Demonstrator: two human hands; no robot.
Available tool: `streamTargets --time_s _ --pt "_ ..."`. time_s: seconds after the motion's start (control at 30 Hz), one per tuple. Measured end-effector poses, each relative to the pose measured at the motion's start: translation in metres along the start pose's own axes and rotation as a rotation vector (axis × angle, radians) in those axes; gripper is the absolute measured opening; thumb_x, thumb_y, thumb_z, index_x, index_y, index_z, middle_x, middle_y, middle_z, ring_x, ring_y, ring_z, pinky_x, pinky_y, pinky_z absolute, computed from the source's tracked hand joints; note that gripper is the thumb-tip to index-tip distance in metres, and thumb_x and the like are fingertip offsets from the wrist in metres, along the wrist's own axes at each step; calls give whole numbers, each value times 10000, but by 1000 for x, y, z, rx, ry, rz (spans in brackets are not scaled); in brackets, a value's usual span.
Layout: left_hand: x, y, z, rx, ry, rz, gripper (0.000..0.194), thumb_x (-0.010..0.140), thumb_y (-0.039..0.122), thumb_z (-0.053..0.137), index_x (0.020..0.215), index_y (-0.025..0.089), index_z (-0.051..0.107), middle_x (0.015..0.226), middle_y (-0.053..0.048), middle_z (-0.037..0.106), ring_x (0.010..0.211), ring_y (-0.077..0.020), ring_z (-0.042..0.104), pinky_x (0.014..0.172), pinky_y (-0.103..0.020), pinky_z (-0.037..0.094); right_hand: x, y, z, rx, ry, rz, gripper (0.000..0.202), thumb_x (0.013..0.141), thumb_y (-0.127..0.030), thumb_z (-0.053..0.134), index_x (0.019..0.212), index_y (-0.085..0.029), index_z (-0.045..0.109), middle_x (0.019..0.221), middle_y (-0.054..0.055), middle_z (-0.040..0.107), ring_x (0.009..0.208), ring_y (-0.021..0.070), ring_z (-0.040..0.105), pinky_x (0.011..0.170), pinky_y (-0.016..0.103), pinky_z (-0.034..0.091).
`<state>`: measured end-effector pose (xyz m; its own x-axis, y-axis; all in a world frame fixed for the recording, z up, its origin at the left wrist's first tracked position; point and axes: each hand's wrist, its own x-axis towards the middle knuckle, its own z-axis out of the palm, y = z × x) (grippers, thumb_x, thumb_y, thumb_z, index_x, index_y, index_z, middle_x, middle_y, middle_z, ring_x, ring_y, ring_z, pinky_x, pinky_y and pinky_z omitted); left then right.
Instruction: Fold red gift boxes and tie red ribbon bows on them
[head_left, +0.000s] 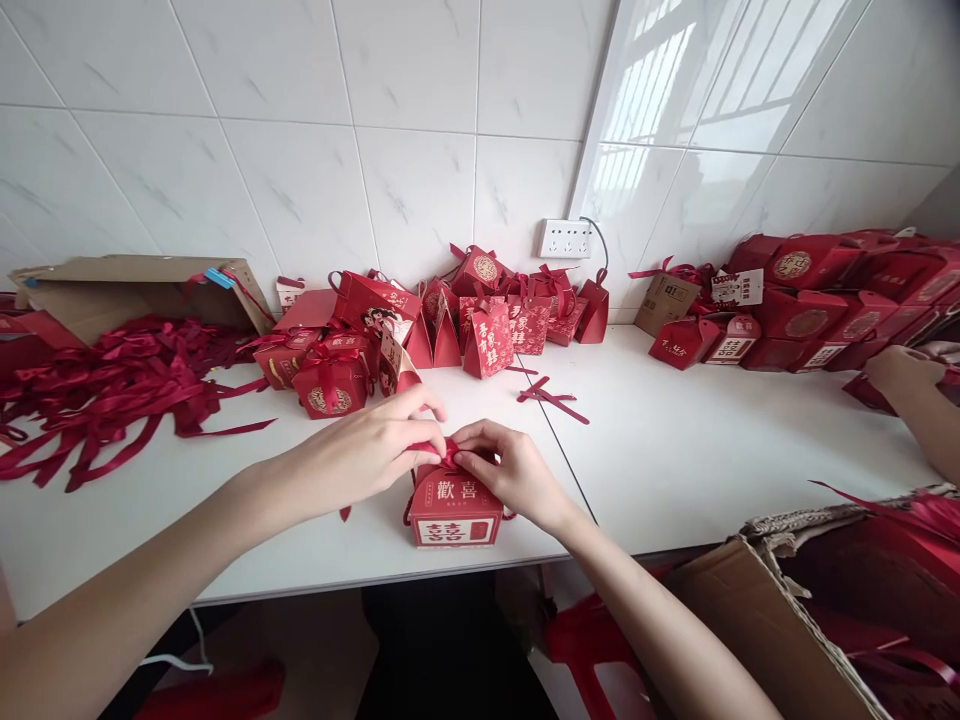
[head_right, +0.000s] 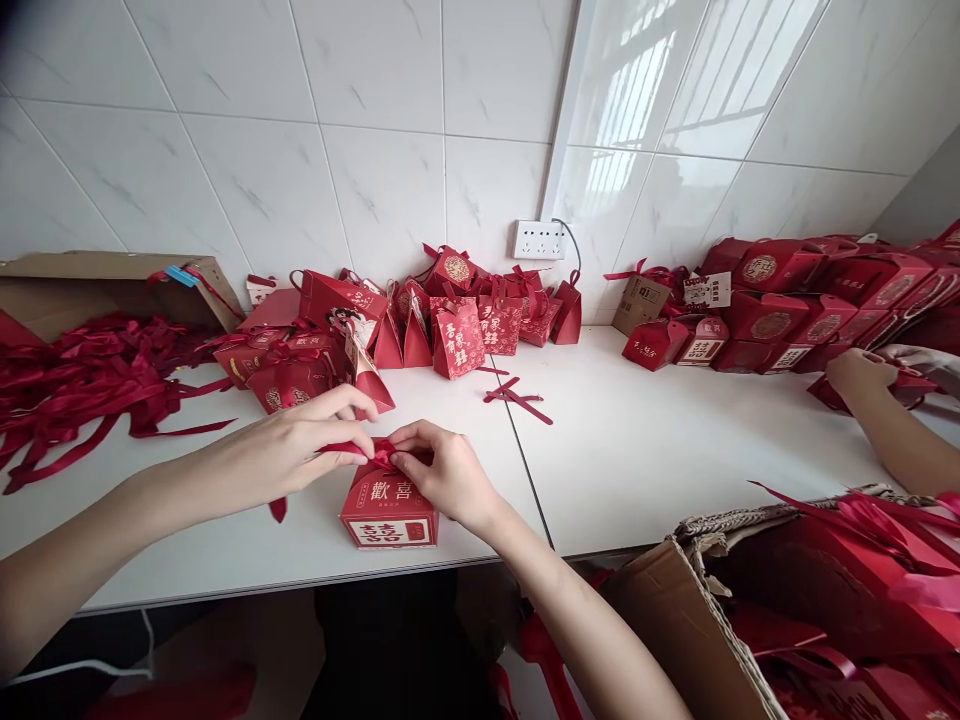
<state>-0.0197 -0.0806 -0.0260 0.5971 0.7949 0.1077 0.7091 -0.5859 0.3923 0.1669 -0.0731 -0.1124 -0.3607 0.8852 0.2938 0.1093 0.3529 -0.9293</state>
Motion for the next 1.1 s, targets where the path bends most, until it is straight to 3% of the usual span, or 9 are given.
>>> streamTargets --time_s 0.13,0.27,0.37,0.57,0.7,0.83,1.1 --pt "15 -1 5 -68 -66 51 270 874 333 428 858 227 676 925 -18 620 765 -162 581 684 -240 417 0 -4 -1 -89 -40 -38 135 797 -172 498 812 -178 632 829 6 698 772 154 636 743 282 479" --pt "25 -15 16 -166 2 -21 230 851 398 493 882 216 629 874 3 649 782 -167 589 727 -251 431 -1 -4 -1 -85 -35 -36 130 799 -164 489 778 -173 617 821 11 683 751 144 615 733 274 467" --pt "28 -25 26 -253 52 -72 257 845 431 488 854 196 593 815 2 636 767 -170 583 736 -271 441 -2 -2 1 38 0 -19 58 775 -187 541 833 -191 547 829 11 675 775 149 628 744 290 474" --pt "20 -37 46 -336 62 -122 188 818 364 506 853 187 560 845 -16 629 738 -164 566 718 -296 468 -4 7 5 145 77 -3 209 781 -288 601 782 -224 401 800 4 664 770 162 636 716 304 482" --pt "10 -36 50 -258 95 -40 125 792 295 515 813 192 583 869 -29 622 865 -195 567 813 -314 456 -6 7 7 101 98 -35 170 802 -297 566 781 -224 414 805 17 658 804 170 634 726 300 471" --pt "4 -31 50 -230 118 -13 155 811 284 487 826 185 605 969 -58 622 971 -216 561 889 -325 441 -7 3 10 -26 155 -62 120 789 -276 550 769 -220 445 736 -11 610 695 144 588 657 272 454" --pt "6 -27 65 -430 191 -82 257 844 390 512 841 191 675 1078 -69 596 1087 -229 526 975 -343 405 -7 2 5 -215 150 -141 60 819 -216 510 765 -217 484 770 -4 612 647 127 551 620 251 433"
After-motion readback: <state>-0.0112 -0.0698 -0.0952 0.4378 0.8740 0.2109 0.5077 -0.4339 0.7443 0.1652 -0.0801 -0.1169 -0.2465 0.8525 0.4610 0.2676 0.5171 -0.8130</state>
